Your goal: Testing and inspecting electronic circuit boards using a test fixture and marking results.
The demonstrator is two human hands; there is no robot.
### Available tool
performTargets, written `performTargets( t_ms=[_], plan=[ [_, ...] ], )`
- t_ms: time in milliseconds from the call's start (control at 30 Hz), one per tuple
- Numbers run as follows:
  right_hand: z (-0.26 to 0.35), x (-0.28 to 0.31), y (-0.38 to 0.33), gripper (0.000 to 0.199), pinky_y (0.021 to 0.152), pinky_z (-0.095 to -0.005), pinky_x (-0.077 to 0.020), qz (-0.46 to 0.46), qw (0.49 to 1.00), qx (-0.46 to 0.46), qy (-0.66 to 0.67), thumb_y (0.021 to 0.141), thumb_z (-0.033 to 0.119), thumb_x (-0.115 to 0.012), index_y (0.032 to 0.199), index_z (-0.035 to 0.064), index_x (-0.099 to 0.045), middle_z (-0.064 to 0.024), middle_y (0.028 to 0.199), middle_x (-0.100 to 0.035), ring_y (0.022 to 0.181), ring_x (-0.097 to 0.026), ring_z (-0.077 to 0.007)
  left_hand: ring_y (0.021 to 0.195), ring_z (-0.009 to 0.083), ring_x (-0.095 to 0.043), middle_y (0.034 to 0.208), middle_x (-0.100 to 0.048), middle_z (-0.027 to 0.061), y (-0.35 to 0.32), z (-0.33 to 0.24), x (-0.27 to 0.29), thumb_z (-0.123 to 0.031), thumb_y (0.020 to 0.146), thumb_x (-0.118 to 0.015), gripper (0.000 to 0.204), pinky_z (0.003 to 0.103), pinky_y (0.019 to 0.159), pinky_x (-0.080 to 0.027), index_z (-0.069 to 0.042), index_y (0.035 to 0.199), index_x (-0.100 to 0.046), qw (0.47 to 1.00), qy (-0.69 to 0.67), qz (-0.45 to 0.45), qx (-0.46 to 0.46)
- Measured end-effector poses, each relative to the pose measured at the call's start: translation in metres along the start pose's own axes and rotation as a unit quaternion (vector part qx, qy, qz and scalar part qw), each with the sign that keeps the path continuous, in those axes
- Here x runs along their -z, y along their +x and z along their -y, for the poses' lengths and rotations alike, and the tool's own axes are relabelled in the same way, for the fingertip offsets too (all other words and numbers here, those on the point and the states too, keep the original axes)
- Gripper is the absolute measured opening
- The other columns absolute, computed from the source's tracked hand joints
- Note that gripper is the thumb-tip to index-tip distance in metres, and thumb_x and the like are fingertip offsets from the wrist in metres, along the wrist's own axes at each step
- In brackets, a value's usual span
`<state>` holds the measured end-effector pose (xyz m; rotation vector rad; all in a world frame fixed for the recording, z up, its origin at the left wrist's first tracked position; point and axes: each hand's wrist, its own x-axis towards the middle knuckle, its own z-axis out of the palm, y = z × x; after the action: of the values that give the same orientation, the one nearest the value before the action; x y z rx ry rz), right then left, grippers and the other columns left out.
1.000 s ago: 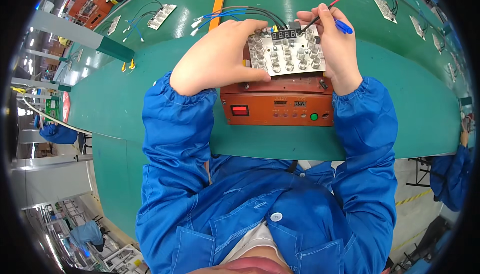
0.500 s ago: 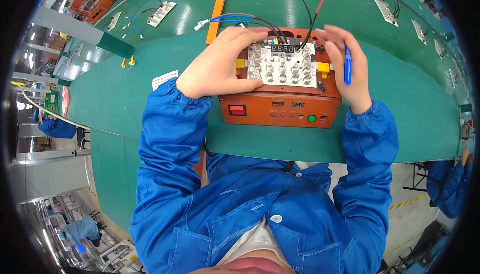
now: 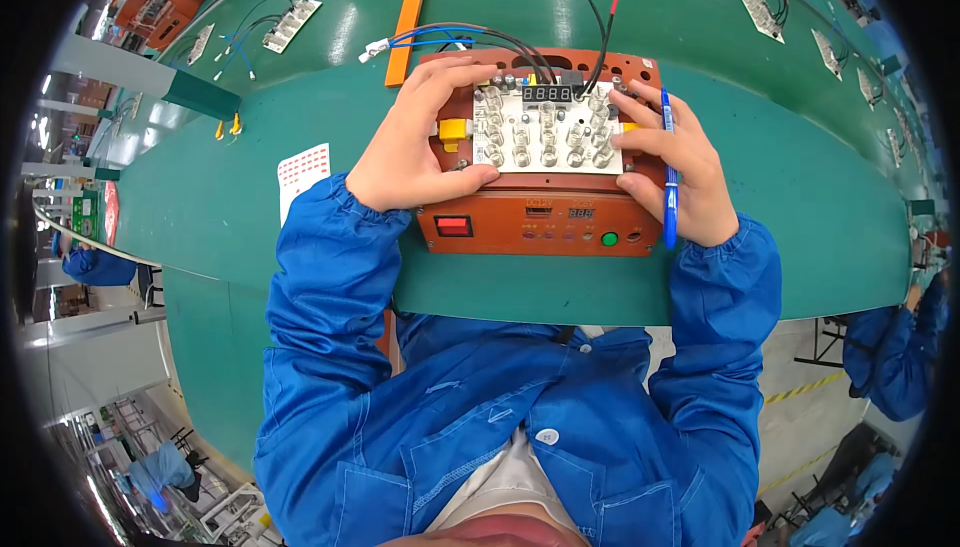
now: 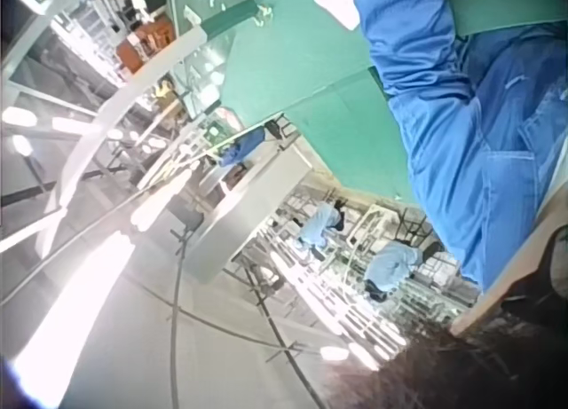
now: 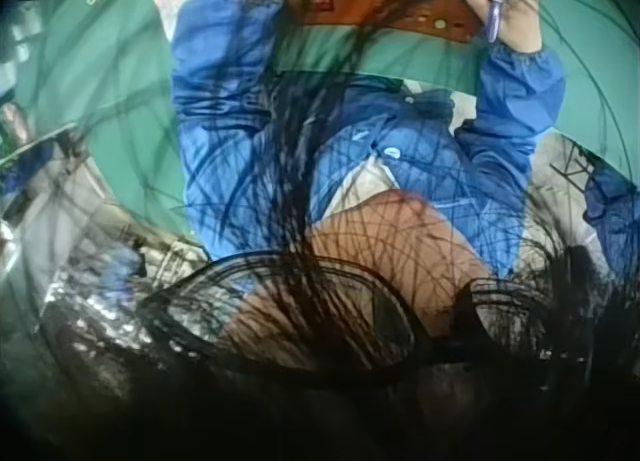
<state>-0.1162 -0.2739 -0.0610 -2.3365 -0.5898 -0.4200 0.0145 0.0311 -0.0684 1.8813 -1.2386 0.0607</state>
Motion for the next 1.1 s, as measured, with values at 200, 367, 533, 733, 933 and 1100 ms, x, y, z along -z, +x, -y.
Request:
performTargets(
  t_ms=[200, 367, 533, 733, 933, 1100],
  plan=[
    [0.001, 0.012, 0.005, 0.038, 0.114, -0.0541, -0.0351, 0.045, 0.998, 0.049, -0.019, 0.075, 0.010, -0.082, 0.110, 0.0077, -0.068, -0.0219, 0.143, -0.060, 0.141, -0.043, -0.0465, 0.135, 0.0387, -0.045, 0.137, -0.055, 0.0183, -0.002, -0.003, 0.001, -0.025, 0.072, -0.085, 0.077, 0.048, 0.114, -0.037, -0.005, 0.139, -0.053, 1.000, 0.001, -0.007, 0.009],
    [0.000, 0.028, 0.011, 0.034, 0.113, -0.0559, -0.0356, 0.133, 0.988, 0.036, -0.070, 0.080, 0.022, -0.081, 0.108, 0.0073, -0.067, -0.0254, 0.144, -0.057, 0.137, -0.046, -0.0510, 0.126, 0.0351, -0.052, 0.127, -0.061, 0.0108, -0.007, -0.028, 0.022, -0.030, 0.066, -0.089, 0.059, 0.047, 0.105, -0.042, -0.008, 0.113, -0.062, 0.975, 0.206, 0.015, -0.082],
    [0.018, 0.048, 0.036, 0.039, 0.111, -0.0587, -0.0393, 0.214, 0.967, 0.046, -0.134, 0.072, 0.021, -0.086, 0.108, 0.0113, -0.072, -0.0172, 0.143, -0.060, 0.128, -0.052, -0.0468, 0.124, 0.0344, -0.055, 0.125, -0.064, 0.0073, -0.014, -0.030, 0.014, -0.029, 0.062, -0.091, 0.050, 0.046, 0.103, -0.043, -0.010, 0.102, -0.067, 0.987, 0.150, 0.033, -0.042],
    [0.022, 0.054, 0.052, 0.042, 0.116, -0.0674, -0.0295, 0.305, 0.940, 0.000, -0.156, 0.069, 0.028, -0.087, 0.107, 0.0136, -0.076, -0.0182, 0.141, -0.061, 0.132, -0.050, -0.0477, 0.131, 0.0347, -0.051, 0.134, -0.063, 0.0040, -0.014, -0.038, 0.026, -0.025, 0.062, -0.088, 0.049, 0.048, 0.106, -0.041, -0.014, 0.107, -0.071, 0.981, 0.176, 0.079, 0.008],
    [0.021, 0.052, 0.048, 0.042, 0.117, -0.0676, -0.0279, 0.310, 0.934, -0.009, -0.177, 0.068, 0.026, -0.088, 0.105, 0.0139, -0.075, -0.0161, 0.142, -0.061, 0.130, -0.051, -0.0464, 0.133, 0.0353, -0.049, 0.135, -0.063, 0.0027, -0.014, -0.031, 0.027, -0.024, 0.063, -0.086, 0.047, 0.049, 0.108, -0.040, -0.015, 0.107, -0.073, 0.985, 0.153, 0.085, 0.007],
    [0.023, 0.051, 0.045, 0.040, 0.118, -0.0666, -0.0266, 0.292, 0.942, -0.017, -0.164, 0.068, 0.022, -0.089, 0.104, 0.0126, -0.074, -0.0160, 0.143, -0.060, 0.130, -0.051, -0.0461, 0.133, 0.0360, -0.049, 0.135, -0.063, 0.0035, -0.014, -0.027, 0.028, -0.022, 0.065, -0.084, 0.046, 0.049, 0.109, -0.039, -0.014, 0.109, -0.072, 0.983, 0.158, 0.084, -0.030]
  ],
)
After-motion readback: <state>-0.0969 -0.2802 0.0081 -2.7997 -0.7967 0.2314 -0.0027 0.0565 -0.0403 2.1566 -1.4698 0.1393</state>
